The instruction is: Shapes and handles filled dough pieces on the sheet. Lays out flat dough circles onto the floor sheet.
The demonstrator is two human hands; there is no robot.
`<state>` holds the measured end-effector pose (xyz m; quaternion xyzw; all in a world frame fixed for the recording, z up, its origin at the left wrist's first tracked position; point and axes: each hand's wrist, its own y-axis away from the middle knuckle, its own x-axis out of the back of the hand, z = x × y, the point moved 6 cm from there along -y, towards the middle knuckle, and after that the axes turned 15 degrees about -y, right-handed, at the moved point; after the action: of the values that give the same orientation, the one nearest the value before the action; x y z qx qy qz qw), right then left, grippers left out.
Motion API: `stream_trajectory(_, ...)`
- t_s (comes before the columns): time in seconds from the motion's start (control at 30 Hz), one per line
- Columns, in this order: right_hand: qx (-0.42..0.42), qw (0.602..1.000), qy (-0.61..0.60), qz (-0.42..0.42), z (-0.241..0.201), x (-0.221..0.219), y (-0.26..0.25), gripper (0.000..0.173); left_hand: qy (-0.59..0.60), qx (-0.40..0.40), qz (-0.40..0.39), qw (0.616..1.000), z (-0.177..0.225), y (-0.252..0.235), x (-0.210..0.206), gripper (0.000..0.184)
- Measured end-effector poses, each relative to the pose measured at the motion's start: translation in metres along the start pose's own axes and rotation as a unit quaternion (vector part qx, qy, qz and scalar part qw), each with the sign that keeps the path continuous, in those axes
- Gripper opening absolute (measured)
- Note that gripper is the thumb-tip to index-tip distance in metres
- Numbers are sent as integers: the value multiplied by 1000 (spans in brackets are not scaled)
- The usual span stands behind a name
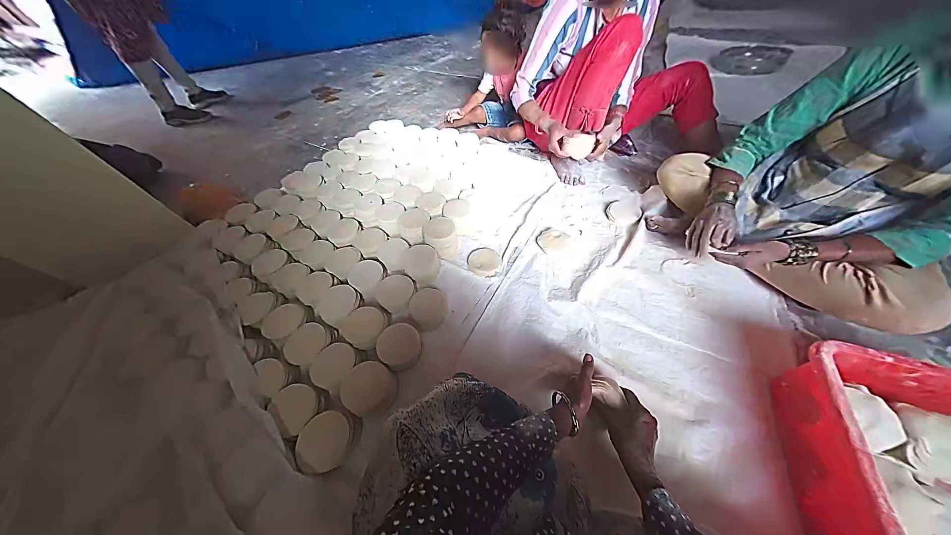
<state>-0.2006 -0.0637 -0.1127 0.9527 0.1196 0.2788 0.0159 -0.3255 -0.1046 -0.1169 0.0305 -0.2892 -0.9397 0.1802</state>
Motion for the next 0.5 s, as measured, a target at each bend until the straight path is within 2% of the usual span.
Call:
stream_trajectory(0.03,-1,1000,22,-6,-1,0,-4,47,-2,-4,-3,1000,-2,-5,-3,73)
stream_trajectory(0.1,61,997,-23,29,-6,4,-1,39,10,-14,6,1000,-2,-10,0,73)
stream_trajectory(0.17,108,988,-94,55,-8,7,5,46,21,-24,21,999,0,-10,5,71)
stream_trajectory(0.23,61,996,-57,14,-4,0,2,59,4,-23,12,1000,2,-4,6,69)
stream_trajectory(0.3,19,1000,13,-15,-1,-5,-7,52,-19,-30,5,999,4,3,2,67)
stream_trajectory(0.33,26,1000,3,-8,-2,-2,-10,46,-8,-44,5,999,5,2,1,65)
stream_trajectory(0.4,72,992,-99,35,1,4,-6,40,15,-51,17,998,0,-4,3,68)
stream_trajectory(0.43,83,987,-132,45,5,7,-3,40,28,-41,18,999,-2,-5,2,70)
stream_trajectory(0.5,37,995,-95,19,12,2,-2,50,39,-21,15,999,-3,-3,-1,72)
